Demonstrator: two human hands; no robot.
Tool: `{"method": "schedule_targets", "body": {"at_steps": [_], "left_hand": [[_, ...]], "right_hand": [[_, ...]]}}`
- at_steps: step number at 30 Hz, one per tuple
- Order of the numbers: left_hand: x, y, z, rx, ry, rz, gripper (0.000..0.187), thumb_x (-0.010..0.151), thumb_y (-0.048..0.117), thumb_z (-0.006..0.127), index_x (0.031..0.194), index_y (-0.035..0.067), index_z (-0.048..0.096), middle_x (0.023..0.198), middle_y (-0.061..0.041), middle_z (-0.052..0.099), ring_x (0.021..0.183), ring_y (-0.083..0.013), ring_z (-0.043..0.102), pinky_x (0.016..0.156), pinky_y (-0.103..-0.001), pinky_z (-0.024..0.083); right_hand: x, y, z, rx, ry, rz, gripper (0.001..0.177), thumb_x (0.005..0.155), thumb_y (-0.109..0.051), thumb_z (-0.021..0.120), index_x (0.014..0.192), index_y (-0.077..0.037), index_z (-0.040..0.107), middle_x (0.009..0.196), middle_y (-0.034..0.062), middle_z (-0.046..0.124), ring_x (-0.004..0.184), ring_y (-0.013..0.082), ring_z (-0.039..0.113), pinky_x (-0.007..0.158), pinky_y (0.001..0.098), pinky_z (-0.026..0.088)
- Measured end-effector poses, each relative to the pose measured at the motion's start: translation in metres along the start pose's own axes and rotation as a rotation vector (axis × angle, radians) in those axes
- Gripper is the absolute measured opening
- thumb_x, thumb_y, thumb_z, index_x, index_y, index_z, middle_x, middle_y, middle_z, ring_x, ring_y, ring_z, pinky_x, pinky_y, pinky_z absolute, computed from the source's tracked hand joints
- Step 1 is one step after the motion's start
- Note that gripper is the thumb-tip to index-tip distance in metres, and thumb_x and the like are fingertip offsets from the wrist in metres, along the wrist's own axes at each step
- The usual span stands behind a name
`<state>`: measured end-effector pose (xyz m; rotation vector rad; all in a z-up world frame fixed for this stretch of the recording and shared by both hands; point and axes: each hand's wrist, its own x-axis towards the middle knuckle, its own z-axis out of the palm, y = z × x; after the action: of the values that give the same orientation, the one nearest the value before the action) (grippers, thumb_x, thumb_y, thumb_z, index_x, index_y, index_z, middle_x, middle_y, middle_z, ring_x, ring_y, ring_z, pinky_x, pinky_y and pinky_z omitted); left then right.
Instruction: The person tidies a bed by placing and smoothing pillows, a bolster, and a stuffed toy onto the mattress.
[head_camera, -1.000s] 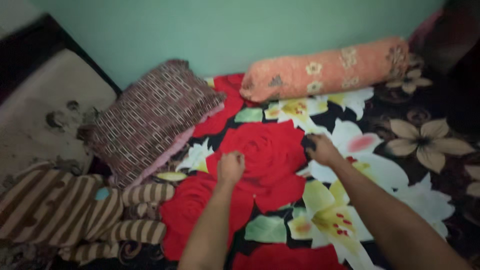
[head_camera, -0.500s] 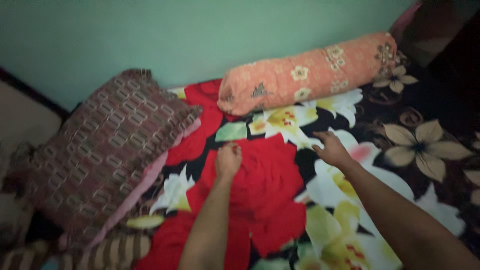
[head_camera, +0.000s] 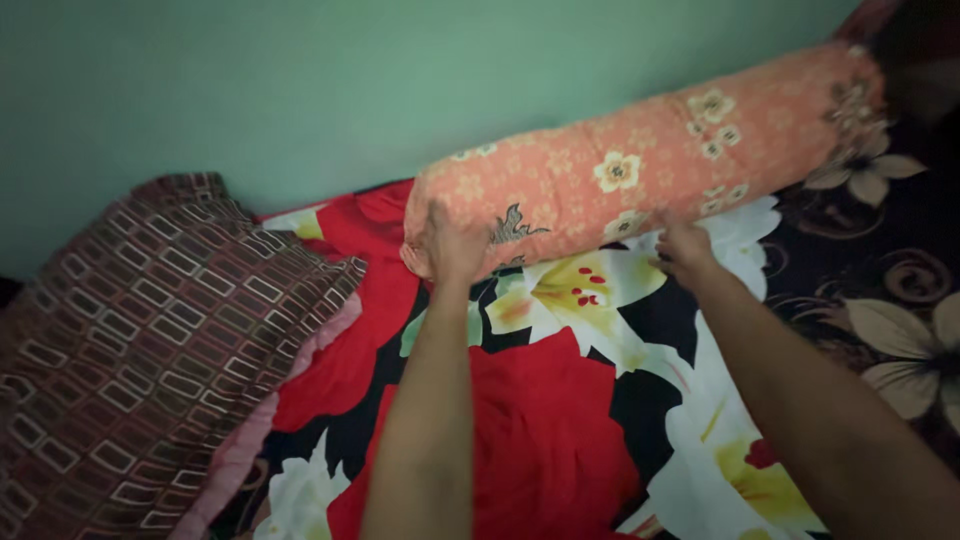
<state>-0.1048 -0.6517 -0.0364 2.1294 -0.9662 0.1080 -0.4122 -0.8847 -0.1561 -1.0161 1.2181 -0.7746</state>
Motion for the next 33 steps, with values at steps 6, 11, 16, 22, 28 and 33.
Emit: {"method": "schedule_targets", "body": {"at_steps": [6, 11, 16, 22, 28, 33], "left_hand": [[0.036, -0.005, 0.031, -0.036, -0.088, -0.322, 0.072, 0.084, 0.04, 0.081, 0.135, -0.004, 0.057, 0.133, -0.028, 0.066, 0.123, -0.0418, 0.064, 0.107, -0.048, 0.049], [0.009, -0.013, 0.002, -0.139, -0.036, -0.189, 0.049, 0.09, 0.028, 0.075, 0.129, -0.001, 0.067, 0.134, -0.024, 0.068, 0.125, -0.0374, 0.065, 0.107, -0.044, 0.051], [-0.011, -0.028, -0.032, -0.169, 0.178, 0.029, 0.045, 0.09, 0.019, 0.075, 0.128, -0.002, 0.065, 0.139, -0.025, 0.063, 0.131, -0.0384, 0.057, 0.111, -0.043, 0.046], [-0.041, -0.089, -0.071, -0.045, 0.272, -0.058, 0.054, 0.093, 0.02, 0.071, 0.142, 0.004, 0.056, 0.14, -0.027, 0.057, 0.13, -0.0408, 0.055, 0.113, -0.044, 0.042], [-0.015, -0.095, -0.083, -0.265, 0.154, -0.202, 0.061, 0.089, 0.016, 0.072, 0.146, 0.004, 0.055, 0.14, -0.021, 0.061, 0.129, -0.0324, 0.061, 0.107, -0.038, 0.048], [0.012, -0.085, -0.083, -0.451, 0.291, 0.056, 0.055, 0.091, 0.0, 0.065, 0.144, 0.001, 0.055, 0.147, -0.018, 0.062, 0.135, -0.0274, 0.06, 0.112, -0.035, 0.046]], "right_hand": [[0.024, -0.017, 0.028, -0.041, -0.055, 0.281, 0.064, 0.092, -0.069, 0.045, 0.142, -0.028, 0.047, 0.148, 0.0066, 0.042, 0.128, 0.0348, 0.039, 0.097, 0.0585, 0.047], [0.053, 0.0, 0.028, -0.007, -0.082, 0.056, 0.039, 0.092, -0.026, 0.057, 0.13, -0.019, 0.054, 0.126, 0.0108, 0.06, 0.113, 0.0295, 0.06, 0.092, 0.0564, 0.056], [0.001, 0.037, 0.019, 0.223, -0.008, -0.258, 0.026, 0.103, -0.019, 0.052, 0.116, 0.001, 0.062, 0.107, 0.0116, 0.07, 0.092, 0.0248, 0.074, 0.076, 0.0438, 0.065], [-0.057, 0.041, 0.033, -0.08, 0.04, -0.217, 0.028, 0.093, -0.033, 0.068, 0.108, -0.009, 0.067, 0.102, 0.0066, 0.069, 0.085, 0.0235, 0.07, 0.068, 0.0465, 0.061], [0.007, -0.006, -0.04, 0.179, -0.009, 0.235, 0.057, 0.096, -0.068, 0.053, 0.128, -0.02, 0.054, 0.121, 0.0114, 0.061, 0.105, 0.0307, 0.06, 0.083, 0.0639, 0.049], [0.09, -0.025, -0.035, 0.341, -0.268, -0.133, 0.032, 0.107, -0.027, 0.043, 0.13, -0.011, 0.059, 0.13, 0.0151, 0.061, 0.117, 0.0346, 0.064, 0.097, 0.0628, 0.055]]}}
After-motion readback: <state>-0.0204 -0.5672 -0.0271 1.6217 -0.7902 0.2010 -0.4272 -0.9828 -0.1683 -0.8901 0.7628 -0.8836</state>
